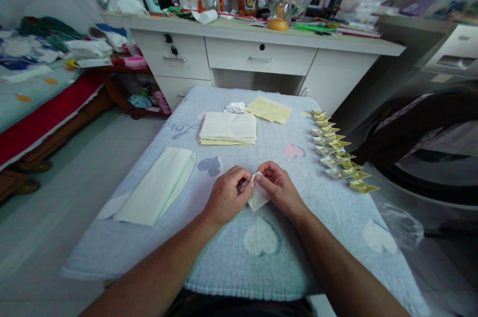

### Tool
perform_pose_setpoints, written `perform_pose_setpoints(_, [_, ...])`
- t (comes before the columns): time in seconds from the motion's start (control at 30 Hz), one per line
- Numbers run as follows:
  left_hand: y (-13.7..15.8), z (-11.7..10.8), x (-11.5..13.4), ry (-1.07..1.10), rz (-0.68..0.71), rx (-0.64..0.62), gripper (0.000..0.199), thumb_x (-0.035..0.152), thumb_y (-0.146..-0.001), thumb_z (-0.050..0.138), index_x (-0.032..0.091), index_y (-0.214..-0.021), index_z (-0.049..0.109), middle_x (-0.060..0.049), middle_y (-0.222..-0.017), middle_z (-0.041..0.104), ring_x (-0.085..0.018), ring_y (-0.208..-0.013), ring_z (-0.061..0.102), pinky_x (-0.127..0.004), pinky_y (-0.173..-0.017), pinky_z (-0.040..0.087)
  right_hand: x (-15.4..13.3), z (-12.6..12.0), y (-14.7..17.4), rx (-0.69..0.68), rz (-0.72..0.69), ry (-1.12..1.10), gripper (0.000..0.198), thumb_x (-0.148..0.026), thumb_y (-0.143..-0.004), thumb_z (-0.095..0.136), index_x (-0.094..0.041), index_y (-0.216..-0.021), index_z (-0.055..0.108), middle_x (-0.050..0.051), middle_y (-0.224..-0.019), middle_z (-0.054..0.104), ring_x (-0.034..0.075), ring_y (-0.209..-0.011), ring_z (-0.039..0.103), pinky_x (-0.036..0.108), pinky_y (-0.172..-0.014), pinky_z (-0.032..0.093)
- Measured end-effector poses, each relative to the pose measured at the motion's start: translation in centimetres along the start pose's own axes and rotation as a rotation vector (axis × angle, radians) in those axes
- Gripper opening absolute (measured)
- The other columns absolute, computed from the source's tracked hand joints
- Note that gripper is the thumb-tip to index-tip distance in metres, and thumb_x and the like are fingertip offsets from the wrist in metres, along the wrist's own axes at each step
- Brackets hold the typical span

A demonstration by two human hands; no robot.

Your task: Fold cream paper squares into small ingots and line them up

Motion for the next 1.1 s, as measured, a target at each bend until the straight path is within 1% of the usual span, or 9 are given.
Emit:
perform_pose_setpoints(0.13, [0.1,0.3,-1.2,0.123,-0.094,-0.017,0.008,0.021,-0.085,0.054,0.018,-0.078,0.056,0.001,-0.074,0.056,-0.013,-0.069,0.053,-0.023,-0.065,0.041,0.5,-0.2,-0.2,0.001,0.02,0.028,0.033,-0.046,-0.076,0.072,-0.02,-0.082,0.053,-0.004,-0.066,0.052,0.009,-0.055,0.044,0.021,-0.05,0.035])
perform_pose_setpoints(0.33, [0.4,1.1,-2.6,0.301,-0.216,-0.029,0.011,0.026,-0.086,0.055,0.017,-0.081,0.057,0.002,-0.071,0.056,-0.012,-0.066,0.053,-0.022,-0.062,0.041,0.9,-0.3,-0.4,-0.01,0.01,0.044,0.029,-0.041,-0.077,0.071,-0.02,-0.084,0.051,-0.005,-0.065,0.05,0.009,-0.055,0.044,0.021,-0.05,0.034])
perform_pose_setpoints(0.43, [0.5,1.3,-2.7,0.337,-0.224,-0.036,0.011,0.027,-0.086,0.056,0.017,-0.081,0.057,0.002,-0.072,0.056,-0.012,-0.066,0.052,-0.022,-0.062,0.041,0.9,-0.3,-0.3,-0.004,0.006,0.06,0.027,-0.038,-0.077,0.071,-0.02,-0.084,0.052,-0.005,-0.066,0.051,0.009,-0.056,0.044,0.021,-0.05,0.034])
perform_pose_setpoints(0.53, [0.4,1.2,-2.4,0.313,-0.201,-0.041,0.011,0.027,-0.086,0.056,0.017,-0.081,0.057,0.001,-0.074,0.057,-0.012,-0.068,0.053,-0.022,-0.064,0.041,0.9,-0.3,-0.3,-0.004,0.004,0.085,0.024,-0.036,-0.077,0.07,-0.02,-0.085,0.054,-0.004,-0.067,0.052,0.01,-0.057,0.045,0.021,-0.051,0.035])
perform_pose_setpoints(0.7, [0.1,0.6,-0.5,0.202,-0.068,-0.035,0.008,0.02,-0.085,0.056,0.018,-0.077,0.056,0.0,-0.079,0.057,-0.013,-0.073,0.053,-0.024,-0.068,0.042,0.7,-0.5,-0.2,-0.012,0.007,0.12,0.019,-0.035,-0.077,0.067,-0.019,-0.081,0.057,-0.003,-0.066,0.052,0.01,-0.057,0.045,0.022,-0.052,0.035])
perform_pose_setpoints(0.77, [0.1,0.7,-0.1,0.198,-0.041,-0.046,0.008,0.019,-0.084,0.055,0.018,-0.077,0.056,0.0,-0.081,0.057,-0.013,-0.073,0.053,-0.024,-0.069,0.042,0.6,-0.6,-0.2,-0.008,0.002,0.121,0.019,-0.035,-0.078,0.066,-0.019,-0.078,0.057,-0.003,-0.066,0.052,0.01,-0.058,0.044,0.022,-0.053,0.035])
perform_pose_setpoints(0.83, [0.1,0.8,-0.4,0.238,-0.067,-0.057,0.008,0.021,-0.085,0.055,0.018,-0.078,0.057,-0.001,-0.081,0.058,-0.013,-0.073,0.054,-0.024,-0.068,0.043,0.4,-0.6,-0.2,0.002,-0.011,0.133,0.019,-0.035,-0.078,0.065,-0.019,-0.077,0.057,-0.003,-0.067,0.053,0.01,-0.059,0.045,0.022,-0.054,0.036])
perform_pose_setpoints(1.0, [0.4,1.8,-2.5,0.411,-0.228,-0.084,0.012,0.028,-0.085,0.057,0.017,-0.08,0.058,0.001,-0.072,0.055,-0.012,-0.068,0.052,-0.022,-0.063,0.041,0.2,-0.6,-0.3,0.014,-0.025,0.179,0.022,-0.03,-0.071,0.071,-0.02,-0.078,0.054,-0.004,-0.068,0.053,0.011,-0.061,0.046,0.022,-0.056,0.037])
perform_pose_setpoints(1.1, [0.5,2.3,-2.8,0.48,-0.255,-0.104,0.014,0.029,-0.085,0.057,0.016,-0.081,0.058,0.002,-0.071,0.055,-0.012,-0.067,0.05,-0.022,-0.063,0.04,0.2,-0.6,-0.3,0.022,-0.036,0.2,0.019,-0.028,-0.071,0.069,-0.02,-0.078,0.053,-0.005,-0.068,0.052,0.01,-0.061,0.045,0.022,-0.056,0.037])
Point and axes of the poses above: each hand's wrist, its own y-axis away from the middle knuckle, its own z-axis out of the palm, x = y × z, the point moved 10 cm from there along -y, towards the middle knuckle
